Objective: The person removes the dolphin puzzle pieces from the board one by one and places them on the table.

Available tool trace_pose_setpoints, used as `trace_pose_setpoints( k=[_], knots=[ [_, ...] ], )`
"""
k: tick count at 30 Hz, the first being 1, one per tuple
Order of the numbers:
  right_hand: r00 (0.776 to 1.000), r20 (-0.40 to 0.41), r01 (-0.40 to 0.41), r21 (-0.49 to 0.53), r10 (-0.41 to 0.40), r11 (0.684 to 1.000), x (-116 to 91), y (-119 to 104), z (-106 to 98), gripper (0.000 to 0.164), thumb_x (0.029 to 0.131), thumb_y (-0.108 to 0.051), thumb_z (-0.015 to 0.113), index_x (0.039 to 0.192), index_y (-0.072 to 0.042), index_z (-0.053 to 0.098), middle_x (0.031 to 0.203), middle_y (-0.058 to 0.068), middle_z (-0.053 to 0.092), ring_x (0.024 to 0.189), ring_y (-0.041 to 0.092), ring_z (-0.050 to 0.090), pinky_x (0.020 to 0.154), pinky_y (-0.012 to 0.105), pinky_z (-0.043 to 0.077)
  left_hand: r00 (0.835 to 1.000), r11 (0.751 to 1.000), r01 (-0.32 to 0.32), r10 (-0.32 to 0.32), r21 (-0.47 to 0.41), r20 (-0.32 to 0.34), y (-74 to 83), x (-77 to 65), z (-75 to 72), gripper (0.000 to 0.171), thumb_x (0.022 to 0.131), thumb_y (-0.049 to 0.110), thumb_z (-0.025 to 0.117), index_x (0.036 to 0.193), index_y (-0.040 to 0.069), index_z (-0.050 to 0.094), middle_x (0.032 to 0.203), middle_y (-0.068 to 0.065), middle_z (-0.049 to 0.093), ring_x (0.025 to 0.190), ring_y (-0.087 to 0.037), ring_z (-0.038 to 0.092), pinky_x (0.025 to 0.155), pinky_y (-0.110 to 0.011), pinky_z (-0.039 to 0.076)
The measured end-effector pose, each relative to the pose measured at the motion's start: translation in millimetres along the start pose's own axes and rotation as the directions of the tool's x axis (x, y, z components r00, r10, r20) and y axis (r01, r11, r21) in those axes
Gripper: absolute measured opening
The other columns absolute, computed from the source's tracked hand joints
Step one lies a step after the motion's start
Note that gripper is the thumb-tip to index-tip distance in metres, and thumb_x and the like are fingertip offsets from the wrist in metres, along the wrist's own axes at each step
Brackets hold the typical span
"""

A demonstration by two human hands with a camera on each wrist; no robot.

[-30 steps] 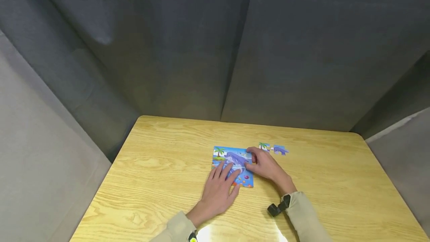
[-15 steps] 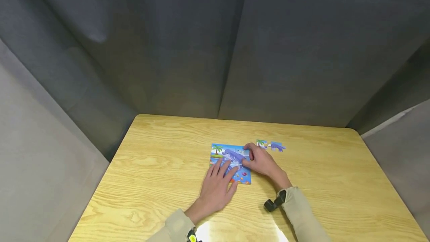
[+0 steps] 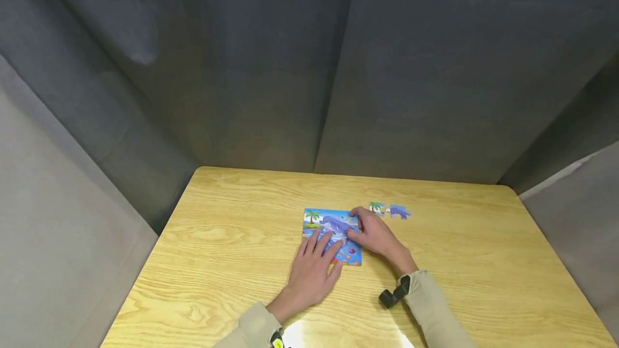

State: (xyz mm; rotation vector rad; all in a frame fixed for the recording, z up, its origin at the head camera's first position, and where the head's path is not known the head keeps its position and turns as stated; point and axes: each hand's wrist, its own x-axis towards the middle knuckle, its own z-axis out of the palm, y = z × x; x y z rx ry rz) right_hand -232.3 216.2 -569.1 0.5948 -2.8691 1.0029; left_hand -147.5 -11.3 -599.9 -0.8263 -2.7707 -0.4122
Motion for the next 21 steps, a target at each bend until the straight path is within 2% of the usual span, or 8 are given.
trace_pose_setpoints(
  k=[9,15,21],
  knots=[
    [0.999,0.002,-0.052,-0.001,0.052,0.999,-0.2,-1.1,-0.8,0.045,0.089,-0.027,0.076,0.125,-0.002,0.063,0.079,0.000,0.052,0.065,0.013,0.046,0.057,0.029,0.038,1.000,1.000,-0.008,0.008,-0.019,-0.016,-0.3,-0.2,1.0,0.050,0.110,0.045,0.040,0.155,0.025,0.052,0.165,-0.008,0.040,0.155,-0.039,0.027,0.122,-0.056,0.030],
    [0.999,-0.004,-0.048,-0.024,0.048,0.999,-0.9,-1.2,-0.2,0.039,0.086,-0.029,0.078,0.114,-0.005,0.064,0.084,0.001,0.052,0.069,0.013,0.046,0.059,0.029,0.039,1.000,1.000,-0.012,0.012,-0.009,-0.025,0.1,0.4,1.2,0.050,0.110,0.045,0.039,0.155,0.025,0.051,0.164,-0.009,0.041,0.155,-0.039,0.028,0.122,-0.056,0.029],
    [1.000,-0.008,-0.026,-0.026,0.025,0.999,-0.4,0.1,1.0,0.050,0.089,-0.030,0.078,0.126,0.000,0.062,0.088,0.003,0.053,0.075,0.015,0.046,0.063,0.030,0.039,1.000,1.000,0.003,-0.002,-0.014,0.003,-0.6,0.4,3.6,0.052,0.110,0.047,0.036,0.156,0.026,0.049,0.166,-0.008,0.037,0.157,-0.038,0.023,0.124,-0.055,0.026]
  ],
)
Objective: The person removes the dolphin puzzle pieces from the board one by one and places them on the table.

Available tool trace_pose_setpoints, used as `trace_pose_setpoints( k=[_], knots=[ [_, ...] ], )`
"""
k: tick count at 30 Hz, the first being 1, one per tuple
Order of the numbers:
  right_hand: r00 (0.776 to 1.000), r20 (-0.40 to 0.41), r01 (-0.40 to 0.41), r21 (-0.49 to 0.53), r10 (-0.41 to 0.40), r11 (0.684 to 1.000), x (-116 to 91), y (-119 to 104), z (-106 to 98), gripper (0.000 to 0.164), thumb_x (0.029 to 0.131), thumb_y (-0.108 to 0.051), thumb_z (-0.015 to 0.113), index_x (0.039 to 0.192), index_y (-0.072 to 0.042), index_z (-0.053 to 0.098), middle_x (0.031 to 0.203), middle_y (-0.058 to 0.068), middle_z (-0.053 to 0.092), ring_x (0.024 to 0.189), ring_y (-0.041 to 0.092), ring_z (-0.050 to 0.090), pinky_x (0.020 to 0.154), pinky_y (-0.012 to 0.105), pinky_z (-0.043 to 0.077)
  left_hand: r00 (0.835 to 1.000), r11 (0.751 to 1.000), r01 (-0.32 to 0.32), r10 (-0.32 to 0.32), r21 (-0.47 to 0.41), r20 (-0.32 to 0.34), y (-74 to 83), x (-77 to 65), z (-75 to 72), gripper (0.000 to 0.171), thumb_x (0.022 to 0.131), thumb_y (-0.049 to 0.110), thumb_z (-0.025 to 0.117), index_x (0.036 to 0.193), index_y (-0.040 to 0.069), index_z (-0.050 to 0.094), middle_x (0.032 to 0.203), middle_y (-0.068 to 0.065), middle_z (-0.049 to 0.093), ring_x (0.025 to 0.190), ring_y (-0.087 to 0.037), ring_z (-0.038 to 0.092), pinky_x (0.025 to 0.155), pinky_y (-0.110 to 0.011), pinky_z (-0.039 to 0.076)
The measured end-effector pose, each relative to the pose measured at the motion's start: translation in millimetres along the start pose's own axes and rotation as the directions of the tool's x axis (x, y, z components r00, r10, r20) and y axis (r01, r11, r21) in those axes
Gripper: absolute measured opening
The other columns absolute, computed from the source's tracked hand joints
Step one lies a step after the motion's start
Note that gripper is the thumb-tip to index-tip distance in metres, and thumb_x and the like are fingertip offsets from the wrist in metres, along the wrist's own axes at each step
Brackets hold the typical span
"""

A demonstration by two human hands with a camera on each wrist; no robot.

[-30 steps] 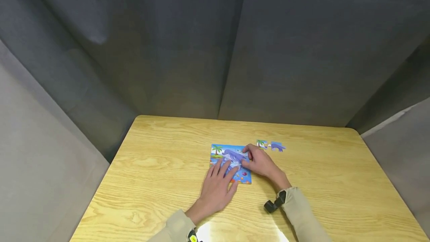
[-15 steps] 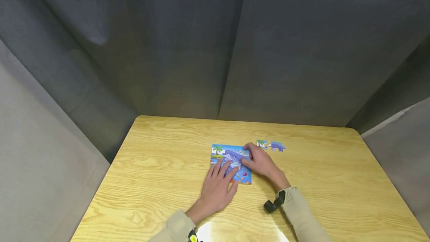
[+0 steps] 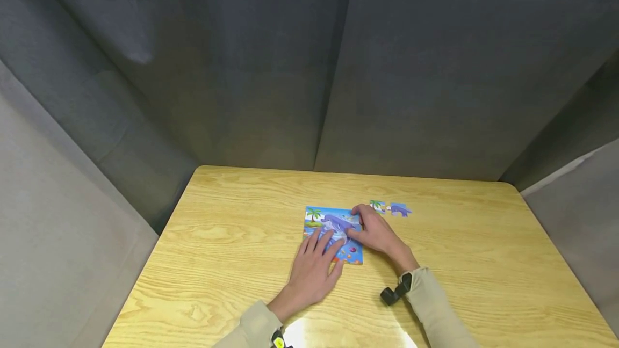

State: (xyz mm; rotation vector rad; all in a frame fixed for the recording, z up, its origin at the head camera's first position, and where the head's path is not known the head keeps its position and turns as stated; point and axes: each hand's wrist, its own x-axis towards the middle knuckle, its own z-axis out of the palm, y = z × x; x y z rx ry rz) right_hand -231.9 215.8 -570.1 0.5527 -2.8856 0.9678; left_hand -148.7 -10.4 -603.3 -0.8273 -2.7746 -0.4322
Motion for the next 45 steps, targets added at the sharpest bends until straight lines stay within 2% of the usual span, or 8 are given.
trace_pose_setpoints(
  k=[5,9,15,22,26,32,45],
  knots=[
    [1.000,-0.001,-0.009,-0.009,0.009,1.000,0.0,-0.6,2.8,0.050,0.088,-0.031,0.077,0.125,-0.001,0.063,0.085,0.003,0.052,0.073,0.015,0.046,0.061,0.031,0.040,1.000,1.000,0.006,-0.006,0.005,0.015,0.1,-1.7,-0.5,0.052,0.111,0.047,0.036,0.157,0.027,0.048,0.167,-0.007,0.037,0.158,-0.037,0.022,0.124,-0.055,0.025],
    [1.000,0.012,-0.026,-0.035,0.026,0.999,-0.1,-0.3,5.6,0.053,0.088,-0.035,0.076,0.126,-0.002,0.061,0.085,0.003,0.053,0.071,0.016,0.048,0.058,0.031,0.040,1.000,1.000,-0.001,0.001,0.009,-0.009,1.1,-3.3,-3.2,0.051,0.110,0.046,0.040,0.155,0.026,0.051,0.164,-0.009,0.040,0.156,-0.039,0.027,0.122,-0.056,0.028],
    [0.999,0.012,-0.052,-0.046,0.053,0.998,0.4,-1.0,3.1,0.054,0.088,-0.036,0.075,0.128,-0.003,0.058,0.085,0.003,0.053,0.070,0.016,0.049,0.057,0.031,0.040,0.999,1.000,-0.016,0.017,0.027,-0.038,0.3,-0.2,-0.2,0.050,0.110,0.044,0.039,0.154,0.026,0.051,0.163,-0.009,0.042,0.154,-0.039,0.030,0.121,-0.055,0.031],
    [0.997,0.027,-0.069,-0.037,0.070,0.997,1.0,-4.4,0.3,0.056,0.088,-0.035,0.075,0.129,-0.002,0.055,0.087,0.004,0.052,0.070,0.016,0.048,0.058,0.031,0.039,1.000,1.000,-0.009,0.010,0.022,-0.014,-1.0,0.9,2.4,0.051,0.110,0.047,0.035,0.156,0.027,0.049,0.165,-0.007,0.039,0.157,-0.038,0.025,0.122,-0.055,0.028],
    [0.996,0.030,-0.079,-0.035,0.080,0.996,-0.1,-5.4,0.6,0.057,0.088,-0.036,0.076,0.129,-0.003,0.054,0.093,0.005,0.050,0.072,0.017,0.047,0.060,0.032,0.039,1.000,1.000,-0.006,0.006,0.025,-0.007,-2.1,1.2,4.6,0.052,0.111,0.048,0.034,0.156,0.029,0.048,0.166,-0.006,0.037,0.157,-0.037,0.024,0.123,-0.055,0.027],
    [0.997,0.019,-0.071,-0.027,0.071,0.997,-1.5,-4.6,0.9,0.057,0.089,-0.038,0.077,0.127,-0.004,0.053,0.100,0.007,0.047,0.076,0.018,0.047,0.062,0.032,0.039,1.000,1.000,-0.003,0.002,0.027,0.006,-2.0,0.9,3.8,0.052,0.111,0.049,0.032,0.157,0.029,0.047,0.167,-0.006,0.036,0.158,-0.037,0.022,0.123,-0.054,0.027],
    [0.999,0.005,-0.042,0.011,0.042,0.999,-1.6,-1.2,0.7,0.056,0.087,-0.037,0.081,0.123,-0.005,0.054,0.106,0.009,0.049,0.085,0.020,0.049,0.069,0.034,0.042,1.000,1.000,-0.017,0.018,0.021,-0.020,-0.5,0.2,1.5,0.051,0.110,0.047,0.037,0.155,0.027,0.050,0.164,-0.007,0.040,0.156,-0.039,0.027,0.122,-0.055,0.029]
  ],
)
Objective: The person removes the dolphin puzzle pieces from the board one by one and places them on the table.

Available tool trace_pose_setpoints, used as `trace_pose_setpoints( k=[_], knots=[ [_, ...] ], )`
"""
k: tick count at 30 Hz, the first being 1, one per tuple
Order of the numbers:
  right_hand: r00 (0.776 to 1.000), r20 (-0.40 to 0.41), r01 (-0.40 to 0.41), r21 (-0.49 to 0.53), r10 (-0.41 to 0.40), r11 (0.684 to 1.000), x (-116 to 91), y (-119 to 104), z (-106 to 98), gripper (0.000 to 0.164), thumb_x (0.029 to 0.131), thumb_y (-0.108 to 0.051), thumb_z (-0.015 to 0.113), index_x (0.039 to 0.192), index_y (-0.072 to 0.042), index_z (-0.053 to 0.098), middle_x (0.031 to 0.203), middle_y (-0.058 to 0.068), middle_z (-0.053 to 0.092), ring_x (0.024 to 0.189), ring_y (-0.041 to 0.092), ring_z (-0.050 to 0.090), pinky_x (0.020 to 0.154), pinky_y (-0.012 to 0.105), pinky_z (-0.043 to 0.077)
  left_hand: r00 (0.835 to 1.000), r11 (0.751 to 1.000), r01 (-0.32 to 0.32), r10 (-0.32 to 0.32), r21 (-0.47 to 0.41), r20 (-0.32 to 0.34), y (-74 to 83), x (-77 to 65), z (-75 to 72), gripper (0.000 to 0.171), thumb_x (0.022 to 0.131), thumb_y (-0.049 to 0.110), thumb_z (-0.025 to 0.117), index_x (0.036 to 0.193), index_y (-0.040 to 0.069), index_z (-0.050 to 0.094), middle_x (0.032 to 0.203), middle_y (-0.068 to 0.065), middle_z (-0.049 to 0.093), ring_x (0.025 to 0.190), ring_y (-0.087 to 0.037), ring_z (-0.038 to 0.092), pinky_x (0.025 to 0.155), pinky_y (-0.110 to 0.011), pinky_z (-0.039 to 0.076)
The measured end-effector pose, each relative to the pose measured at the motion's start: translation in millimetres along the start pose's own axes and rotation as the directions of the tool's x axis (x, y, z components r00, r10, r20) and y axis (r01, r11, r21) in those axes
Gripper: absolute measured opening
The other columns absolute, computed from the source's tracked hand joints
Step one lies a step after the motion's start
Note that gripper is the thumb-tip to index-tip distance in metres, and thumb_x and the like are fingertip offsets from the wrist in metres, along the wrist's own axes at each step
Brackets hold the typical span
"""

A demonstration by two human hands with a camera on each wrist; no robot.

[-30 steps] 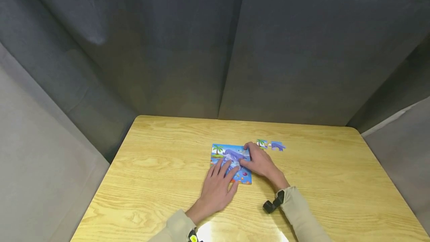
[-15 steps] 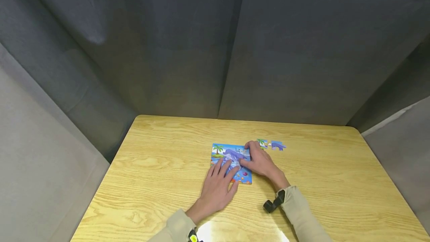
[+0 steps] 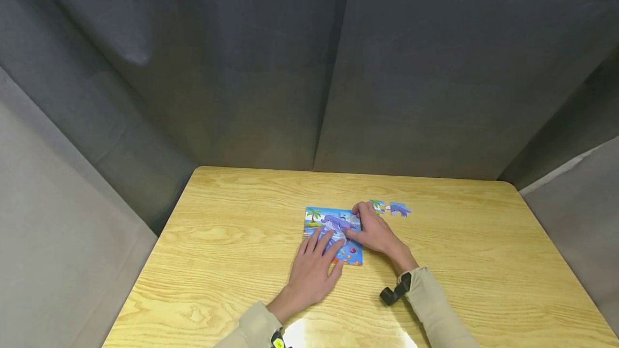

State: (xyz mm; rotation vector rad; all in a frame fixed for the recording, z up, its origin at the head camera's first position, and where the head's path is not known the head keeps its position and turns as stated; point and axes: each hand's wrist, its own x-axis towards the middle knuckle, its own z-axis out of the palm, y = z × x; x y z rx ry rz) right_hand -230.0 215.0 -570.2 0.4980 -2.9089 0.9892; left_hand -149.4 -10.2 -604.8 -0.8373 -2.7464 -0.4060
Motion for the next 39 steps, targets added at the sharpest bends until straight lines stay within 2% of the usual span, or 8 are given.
trace_pose_setpoints(
  k=[6,14,22,28,33,39],
  knots=[
    [1.000,-0.012,0.018,0.026,-0.018,1.000,-0.2,0.8,-0.7,0.053,0.087,-0.035,0.081,0.122,-0.005,0.054,0.109,0.011,0.051,0.088,0.020,0.049,0.074,0.035,0.045,1.000,1.000,-0.006,0.006,-0.007,-0.009,0.0,0.3,-1.5,0.051,0.110,0.047,0.038,0.154,0.026,0.051,0.164,-0.008,0.041,0.155,-0.039,0.028,0.121,-0.056,0.030],
    [0.999,-0.021,0.029,0.046,-0.028,0.999,-0.7,-1.4,-2.2,0.053,0.088,-0.034,0.081,0.122,-0.003,0.055,0.112,0.012,0.053,0.093,0.022,0.052,0.080,0.039,0.048,1.000,1.000,0.002,-0.002,-0.004,0.011,-0.4,0.1,-0.8,0.052,0.110,0.047,0.037,0.156,0.027,0.049,0.165,-0.008,0.038,0.156,-0.038,0.025,0.122,-0.055,0.028],
    [0.998,-0.055,0.042,0.060,-0.039,0.997,0.6,0.0,0.4,0.049,0.088,-0.026,0.081,0.123,-0.002,0.058,0.114,0.012,0.058,0.101,0.026,0.057,0.088,0.045,0.050,1.000,1.000,0.004,-0.004,-0.004,0.012,0.4,-0.6,-3.3,0.051,0.110,0.048,0.038,0.155,0.027,0.051,0.165,-0.008,0.039,0.156,-0.038,0.026,0.122,-0.055,0.029],
    [0.997,-0.059,0.056,0.064,-0.052,0.996,3.6,1.3,1.9,0.054,0.088,-0.024,0.081,0.132,-0.001,0.061,0.110,0.011,0.059,0.096,0.024,0.054,0.083,0.042,0.047,1.000,1.000,0.005,-0.005,-0.003,0.009,0.3,0.0,-4.8,0.051,0.110,0.047,0.038,0.155,0.027,0.050,0.165,-0.008,0.040,0.156,-0.038,0.026,0.122,-0.055,0.029],
    [0.998,-0.021,0.065,0.061,-0.064,0.996,4.5,2.1,-0.9,0.051,0.089,-0.026,0.081,0.130,-0.003,0.064,0.109,0.010,0.059,0.095,0.021,0.051,0.082,0.039,0.046,1.000,1.000,0.006,-0.006,0.002,0.006,0.3,0.2,-6.1,0.051,0.110,0.047,0.038,0.155,0.026,0.051,0.164,-0.008,0.041,0.156,-0.038,0.027,0.122,-0.055,0.029],
    [0.994,0.040,0.100,0.126,-0.106,0.987,3.3,3.3,-7.4,0.054,0.087,-0.021,0.084,0.132,-0.002,0.062,0.104,0.010,0.058,0.076,0.017,0.048,0.068,0.031,0.043,1.000,1.000,0.011,-0.011,-0.003,0.000,0.0,-1.5,-6.6,0.050,0.110,0.046,0.040,0.154,0.026,0.052,0.163,-0.009,0.042,0.155,-0.039,0.029,0.121,-0.056,0.031]
  ],
)
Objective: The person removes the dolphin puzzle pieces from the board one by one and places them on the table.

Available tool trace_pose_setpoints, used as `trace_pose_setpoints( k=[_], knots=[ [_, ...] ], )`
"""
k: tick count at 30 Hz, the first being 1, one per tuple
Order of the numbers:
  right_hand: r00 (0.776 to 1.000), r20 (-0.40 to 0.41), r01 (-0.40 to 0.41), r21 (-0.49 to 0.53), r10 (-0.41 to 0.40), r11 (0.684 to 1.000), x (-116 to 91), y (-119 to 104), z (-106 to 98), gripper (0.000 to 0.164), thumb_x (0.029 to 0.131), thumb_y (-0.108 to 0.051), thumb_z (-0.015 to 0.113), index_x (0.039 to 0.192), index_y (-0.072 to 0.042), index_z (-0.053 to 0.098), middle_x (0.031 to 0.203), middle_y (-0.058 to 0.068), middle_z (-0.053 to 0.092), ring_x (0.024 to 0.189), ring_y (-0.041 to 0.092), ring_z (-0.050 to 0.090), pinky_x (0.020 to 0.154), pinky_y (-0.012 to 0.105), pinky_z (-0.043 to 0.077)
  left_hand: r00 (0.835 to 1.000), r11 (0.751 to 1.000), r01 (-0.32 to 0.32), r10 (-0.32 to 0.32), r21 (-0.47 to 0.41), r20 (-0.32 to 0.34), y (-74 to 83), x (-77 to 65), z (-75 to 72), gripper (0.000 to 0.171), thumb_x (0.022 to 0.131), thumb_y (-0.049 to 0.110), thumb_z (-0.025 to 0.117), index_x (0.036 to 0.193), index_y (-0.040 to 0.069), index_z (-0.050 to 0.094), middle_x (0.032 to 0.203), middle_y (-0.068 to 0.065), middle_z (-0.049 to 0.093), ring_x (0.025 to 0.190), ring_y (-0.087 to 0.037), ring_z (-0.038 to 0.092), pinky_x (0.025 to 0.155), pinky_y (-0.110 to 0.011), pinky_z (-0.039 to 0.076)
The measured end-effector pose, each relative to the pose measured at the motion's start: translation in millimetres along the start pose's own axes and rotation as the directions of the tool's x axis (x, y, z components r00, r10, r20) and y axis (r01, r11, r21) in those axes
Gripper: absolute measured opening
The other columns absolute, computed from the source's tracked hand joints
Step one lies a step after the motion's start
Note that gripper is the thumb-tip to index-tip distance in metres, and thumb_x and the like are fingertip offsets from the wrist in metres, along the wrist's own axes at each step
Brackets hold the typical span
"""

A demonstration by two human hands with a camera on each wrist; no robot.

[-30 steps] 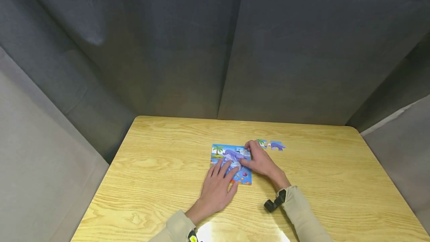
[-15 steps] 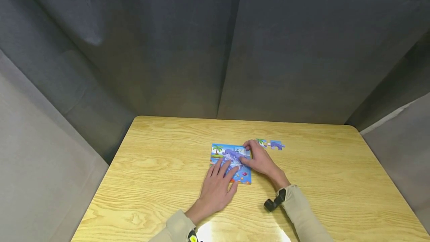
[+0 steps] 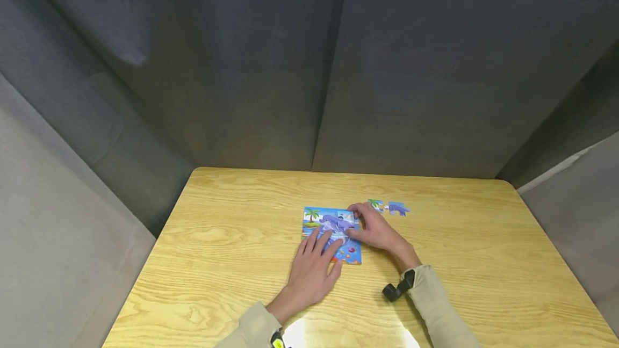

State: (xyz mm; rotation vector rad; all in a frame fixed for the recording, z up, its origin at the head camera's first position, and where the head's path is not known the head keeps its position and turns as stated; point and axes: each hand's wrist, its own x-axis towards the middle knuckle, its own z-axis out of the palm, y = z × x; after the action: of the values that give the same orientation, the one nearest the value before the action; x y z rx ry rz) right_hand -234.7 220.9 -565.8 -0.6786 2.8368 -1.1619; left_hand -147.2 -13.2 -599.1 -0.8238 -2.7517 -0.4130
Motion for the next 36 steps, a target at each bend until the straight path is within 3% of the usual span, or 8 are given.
trace_pose_setpoints(
  k=[7,22,36],
  knots=[
    [0.999,0.024,0.032,0.075,-0.033,0.997,2.1,2.0,-2.0,0.052,0.088,-0.011,0.082,0.135,-0.002,0.061,0.099,0.010,0.065,0.060,0.010,0.048,0.056,0.026,0.042,1.000,1.000,-0.003,0.003,0.000,-0.017,-0.3,0.4,0.9,0.050,0.109,0.045,0.042,0.154,0.026,0.052,0.162,-0.009,0.043,0.154,-0.040,0.030,0.120,-0.056,0.031],
    [0.999,0.036,0.026,0.065,-0.029,0.998,0.4,5.5,-4.6,0.053,0.089,-0.007,0.078,0.139,0.001,0.062,0.097,0.009,0.065,0.064,0.012,0.046,0.059,0.025,0.039,1.000,1.000,0.005,-0.005,-0.001,0.011,1.6,0.2,0.5,0.051,0.110,0.047,0.038,0.155,0.027,0.050,0.165,-0.008,0.040,0.156,-0.039,0.026,0.121,-0.056,0.031],
    [1.000,-0.004,0.008,0.050,-0.008,0.999,2.9,5.3,-0.8,0.049,0.088,-0.009,0.080,0.135,-0.002,0.066,0.093,0.004,0.062,0.067,0.013,0.048,0.060,0.025,0.039,1.000,1.000,0.009,-0.009,0.004,0.006,1.3,-1.3,0.3,0.052,0.110,0.048,0.037,0.156,0.027,0.049,0.165,-0.008,0.039,0.156,-0.039,0.026,0.120,-0.056,0.031]
  ],
)
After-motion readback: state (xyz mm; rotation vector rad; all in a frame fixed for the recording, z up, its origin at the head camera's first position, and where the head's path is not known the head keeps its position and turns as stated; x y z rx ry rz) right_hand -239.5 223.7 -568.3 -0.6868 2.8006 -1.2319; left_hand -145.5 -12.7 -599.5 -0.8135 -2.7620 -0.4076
